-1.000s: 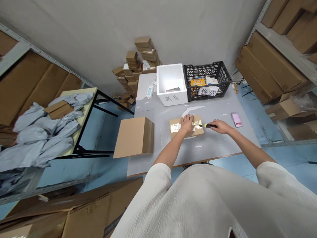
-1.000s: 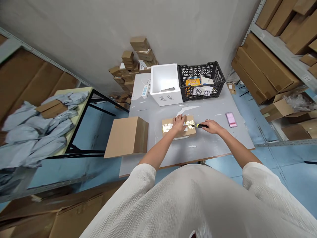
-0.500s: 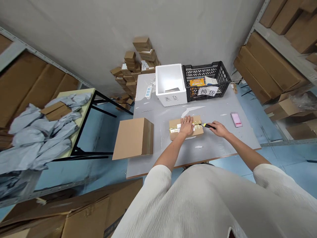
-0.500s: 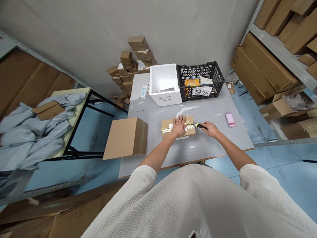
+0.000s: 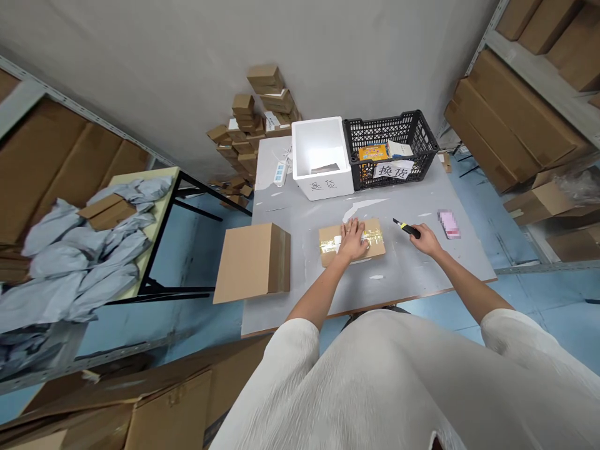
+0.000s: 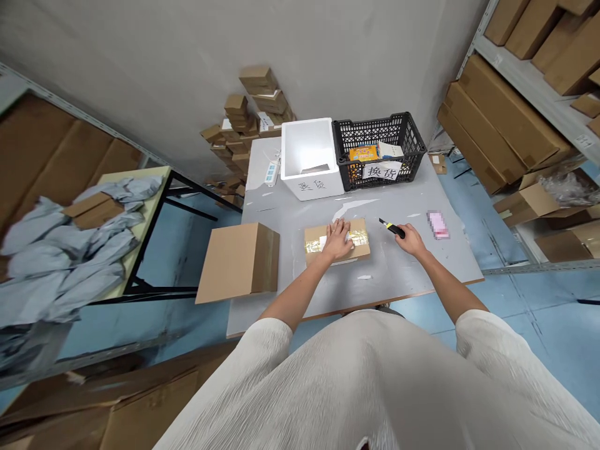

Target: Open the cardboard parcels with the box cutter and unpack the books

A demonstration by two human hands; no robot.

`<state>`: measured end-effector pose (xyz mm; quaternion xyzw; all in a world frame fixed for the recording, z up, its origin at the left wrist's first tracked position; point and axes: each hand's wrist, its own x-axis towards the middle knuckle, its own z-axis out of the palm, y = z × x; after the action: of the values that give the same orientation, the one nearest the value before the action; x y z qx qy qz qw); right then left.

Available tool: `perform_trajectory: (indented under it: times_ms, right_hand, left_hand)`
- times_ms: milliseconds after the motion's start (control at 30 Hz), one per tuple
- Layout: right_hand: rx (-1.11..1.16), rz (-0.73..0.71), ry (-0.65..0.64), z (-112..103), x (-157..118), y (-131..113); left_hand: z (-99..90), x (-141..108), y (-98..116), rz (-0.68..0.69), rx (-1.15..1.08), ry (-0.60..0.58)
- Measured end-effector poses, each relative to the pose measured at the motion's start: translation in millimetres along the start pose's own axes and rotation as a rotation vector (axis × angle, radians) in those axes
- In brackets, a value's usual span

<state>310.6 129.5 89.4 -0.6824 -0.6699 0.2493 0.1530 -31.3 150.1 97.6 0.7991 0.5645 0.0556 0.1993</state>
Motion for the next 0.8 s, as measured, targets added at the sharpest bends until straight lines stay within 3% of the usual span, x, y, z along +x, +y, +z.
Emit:
perform_trajectory:
  times_ms: [167, 467, 633, 800]
  right_hand:
    - [-0.026, 0.129, -0.02, 24, 3, 14]
    - [-0.138, 0.417, -0.15, 71, 16, 59]
    - [-0.113, 0.44, -0.122, 96, 17, 77]
    - [-0.128, 0.464, -0.106, 105, 11, 77]
  left_hand:
    - [-1.4, -23, 7, -0.013, -0.004, 0.089]
    - [1.7, -46, 12, -0.044, 0.013, 0.0]
    - [2.2, -48, 10, -0.056, 0.038, -0.014]
    - [3.4, -49, 8, -0.051, 0.041, -0.013]
